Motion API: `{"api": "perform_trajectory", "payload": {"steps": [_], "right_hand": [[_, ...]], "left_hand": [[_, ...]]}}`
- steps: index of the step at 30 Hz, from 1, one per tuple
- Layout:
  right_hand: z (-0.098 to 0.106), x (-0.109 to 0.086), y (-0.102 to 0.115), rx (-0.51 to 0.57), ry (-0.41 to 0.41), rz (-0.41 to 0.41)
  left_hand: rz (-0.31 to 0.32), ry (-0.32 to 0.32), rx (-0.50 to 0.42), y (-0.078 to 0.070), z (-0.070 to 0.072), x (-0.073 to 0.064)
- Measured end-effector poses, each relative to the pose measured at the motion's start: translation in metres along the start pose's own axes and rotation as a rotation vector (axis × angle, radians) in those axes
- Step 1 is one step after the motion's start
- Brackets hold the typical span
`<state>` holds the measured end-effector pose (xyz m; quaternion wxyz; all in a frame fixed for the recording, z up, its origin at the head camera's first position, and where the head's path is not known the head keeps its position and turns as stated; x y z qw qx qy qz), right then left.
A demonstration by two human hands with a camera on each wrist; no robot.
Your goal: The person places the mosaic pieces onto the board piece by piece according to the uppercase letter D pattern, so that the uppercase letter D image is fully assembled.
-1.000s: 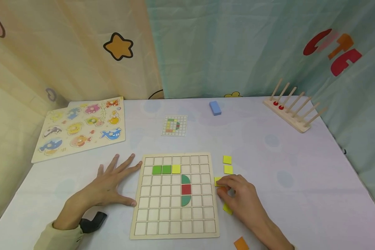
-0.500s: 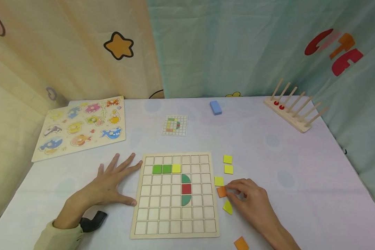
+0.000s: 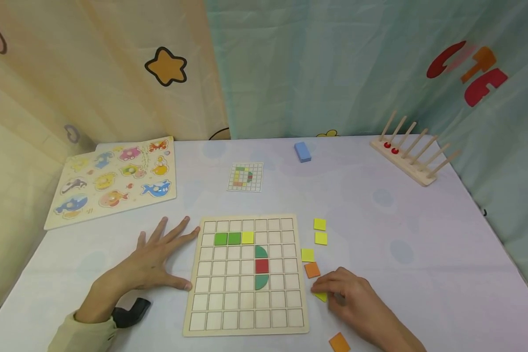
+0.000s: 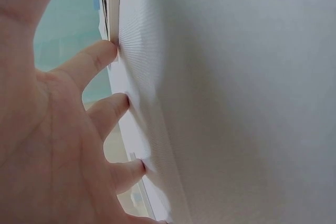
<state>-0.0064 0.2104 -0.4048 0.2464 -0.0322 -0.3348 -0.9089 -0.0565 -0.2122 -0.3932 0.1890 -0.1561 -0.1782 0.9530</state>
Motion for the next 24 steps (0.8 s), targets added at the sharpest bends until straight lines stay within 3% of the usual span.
{"api": "perform_trajectory", "payload": {"steps": [8,24], "right_hand": [[0.0028,-0.004,-0.0023,-0.049,0.023,-0.04],[0.0042,-0.0035,-0.0056,-0.03,0.039,-0.002]], "left_hand": [[0.003,-0.005,0.003,0.0009,-0.0007,0.0001],[0.004,-0.007,0.01,0.0016,-0.0026,0.0003]]}}
Point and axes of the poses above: each hand's wrist, its own x-axis towards the middle knuckle, its own z-axis out of the back of the hand, y = z × x, the point moved 1 cm from there along x, towards the middle knuckle, and after that the axes turned 7 degrees about -z, right-handed, at the moved point
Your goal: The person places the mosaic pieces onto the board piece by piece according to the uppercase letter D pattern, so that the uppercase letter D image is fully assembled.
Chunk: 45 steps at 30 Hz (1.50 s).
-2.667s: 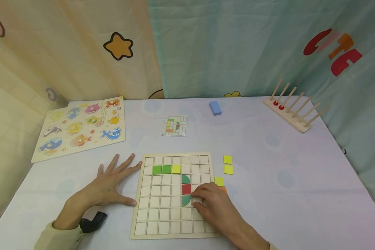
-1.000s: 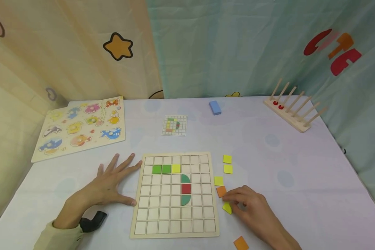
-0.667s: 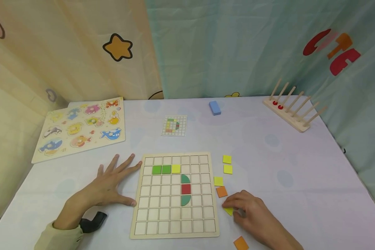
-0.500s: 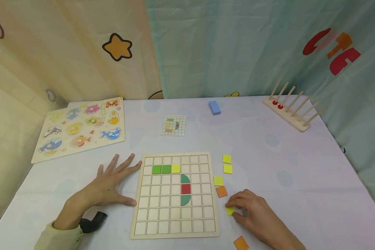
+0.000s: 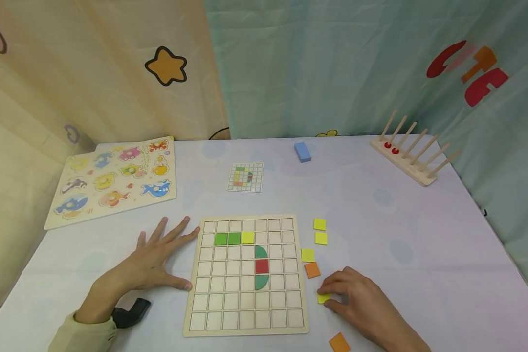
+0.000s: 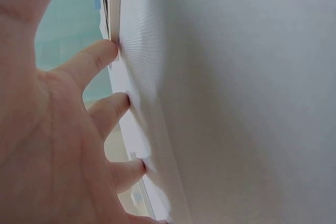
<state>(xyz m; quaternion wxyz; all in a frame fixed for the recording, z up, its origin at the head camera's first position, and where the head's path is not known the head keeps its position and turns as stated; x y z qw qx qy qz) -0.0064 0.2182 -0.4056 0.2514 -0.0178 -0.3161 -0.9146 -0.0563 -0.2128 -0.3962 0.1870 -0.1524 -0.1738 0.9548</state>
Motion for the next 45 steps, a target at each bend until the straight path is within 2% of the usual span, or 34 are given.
{"api": "perform_trajectory", "payload": {"steps": [4,8,15,24,33,37,45], "right_hand": [[0.001,0.001,-0.001,0.006,0.006,0.036],[0.002,0.002,0.0,0.013,-0.024,0.065],[-0.003,0.008,0.003,0.078,-0.056,0.115],[-0.017,0.019,0.015,0.137,-0.014,0.136],[-0.034,0.037,0.029,0.236,0.067,0.243],[-0.043,0.044,0.039,0.252,0.103,0.263],[-0.062,0.053,0.059,0.215,0.073,0.3]], "left_hand": [[-0.002,-0.002,-0.001,0.0,0.0,0.0],[-0.005,-0.005,0.002,0.001,-0.001,0.0],[-0.013,-0.008,-0.001,0.0,0.0,-0.001],[-0.012,-0.005,-0.01,-0.002,0.001,-0.001],[-0.004,0.002,-0.016,-0.001,0.002,0.0],[-0.004,0.0,-0.014,-0.001,0.001,0.0],[0.001,0.004,-0.012,-0.001,0.002,0.0]]}}
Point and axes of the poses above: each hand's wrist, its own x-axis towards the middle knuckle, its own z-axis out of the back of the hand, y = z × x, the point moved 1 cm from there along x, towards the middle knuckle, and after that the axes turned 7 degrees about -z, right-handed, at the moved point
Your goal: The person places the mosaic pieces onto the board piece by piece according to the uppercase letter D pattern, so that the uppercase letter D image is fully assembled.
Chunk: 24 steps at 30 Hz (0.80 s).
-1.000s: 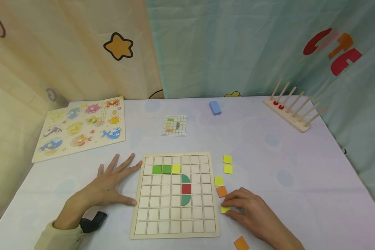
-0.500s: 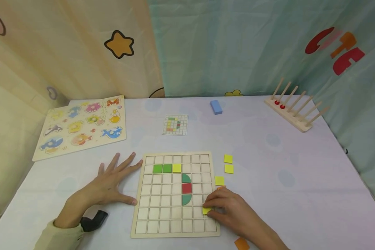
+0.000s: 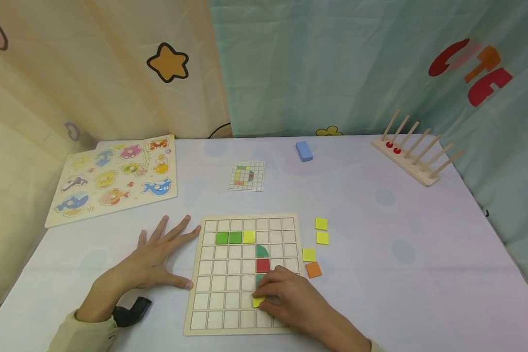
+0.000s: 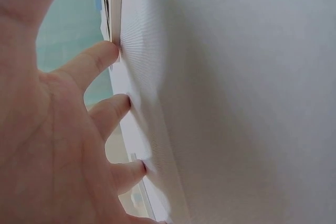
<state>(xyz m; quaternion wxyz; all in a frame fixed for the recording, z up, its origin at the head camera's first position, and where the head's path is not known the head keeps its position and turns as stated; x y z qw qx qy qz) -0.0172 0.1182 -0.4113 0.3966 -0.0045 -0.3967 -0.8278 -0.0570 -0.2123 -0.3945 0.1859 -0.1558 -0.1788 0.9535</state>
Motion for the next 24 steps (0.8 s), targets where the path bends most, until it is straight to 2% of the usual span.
{"api": "perform_trajectory", "payload": {"steps": [11,24], "right_hand": [[-0.012,0.007,0.009,-0.013,0.036,-0.085],[-0.016,0.013,0.015,-0.024,0.091,-0.155]], "left_hand": [[-0.014,-0.001,0.014,-0.001,0.001,-0.001],[-0.022,-0.018,0.008,0.002,-0.002,-0.002]]}}
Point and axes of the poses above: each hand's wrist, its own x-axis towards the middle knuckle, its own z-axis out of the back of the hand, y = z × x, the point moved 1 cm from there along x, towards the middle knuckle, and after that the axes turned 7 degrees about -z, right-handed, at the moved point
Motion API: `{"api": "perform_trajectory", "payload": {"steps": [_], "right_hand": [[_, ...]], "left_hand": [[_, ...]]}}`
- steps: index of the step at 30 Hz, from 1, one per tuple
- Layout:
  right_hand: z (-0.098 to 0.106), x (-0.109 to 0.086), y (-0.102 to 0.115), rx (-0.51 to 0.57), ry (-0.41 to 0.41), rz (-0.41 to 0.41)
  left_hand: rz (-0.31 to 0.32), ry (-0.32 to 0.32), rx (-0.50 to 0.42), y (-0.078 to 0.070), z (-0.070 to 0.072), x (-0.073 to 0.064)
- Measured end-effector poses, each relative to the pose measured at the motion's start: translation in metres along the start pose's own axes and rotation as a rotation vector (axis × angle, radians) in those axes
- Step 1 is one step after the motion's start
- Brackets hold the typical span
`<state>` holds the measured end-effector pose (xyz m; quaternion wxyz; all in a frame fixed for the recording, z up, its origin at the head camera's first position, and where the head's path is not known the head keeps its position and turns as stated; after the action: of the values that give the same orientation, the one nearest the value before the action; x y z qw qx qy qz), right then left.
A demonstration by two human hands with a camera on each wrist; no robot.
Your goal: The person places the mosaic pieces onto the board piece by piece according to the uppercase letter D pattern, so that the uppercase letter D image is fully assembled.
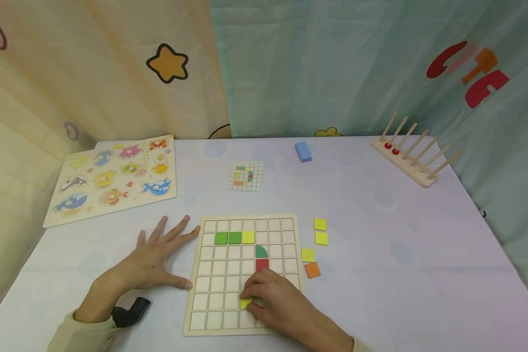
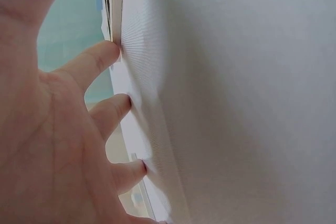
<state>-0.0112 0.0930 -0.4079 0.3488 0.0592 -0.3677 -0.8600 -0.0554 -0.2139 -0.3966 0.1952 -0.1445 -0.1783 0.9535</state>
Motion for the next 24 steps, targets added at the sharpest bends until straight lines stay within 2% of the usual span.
{"api": "perform_trajectory", "payload": {"steps": [6,13,24], "right_hand": [[0.0013,0.0018,0.002,-0.033,0.029,-0.04],[0.003,0.0013,0.0039,-0.024,0.068,-0.115],[0.0023,0.0016,0.0034,-0.035,0.077,-0.103]], "left_hand": [[0.006,0.004,-0.003,-0.0005,0.0002,0.0004],[0.001,-0.007,0.006,-0.001,-0.0002,0.0003],[0.006,-0.002,0.015,-0.0013,0.0002,0.0004]]}}
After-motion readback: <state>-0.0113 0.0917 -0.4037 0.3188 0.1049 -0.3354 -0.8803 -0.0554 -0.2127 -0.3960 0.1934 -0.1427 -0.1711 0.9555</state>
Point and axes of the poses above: each hand's wrist, its own x-axis towards the middle knuckle, its own z-axis out of the back of the hand, y = z × x, the point moved 1 cm from there along x, towards the middle knuckle, and after that the axes turned 7 degrees about -z, right-handed, at the moved point
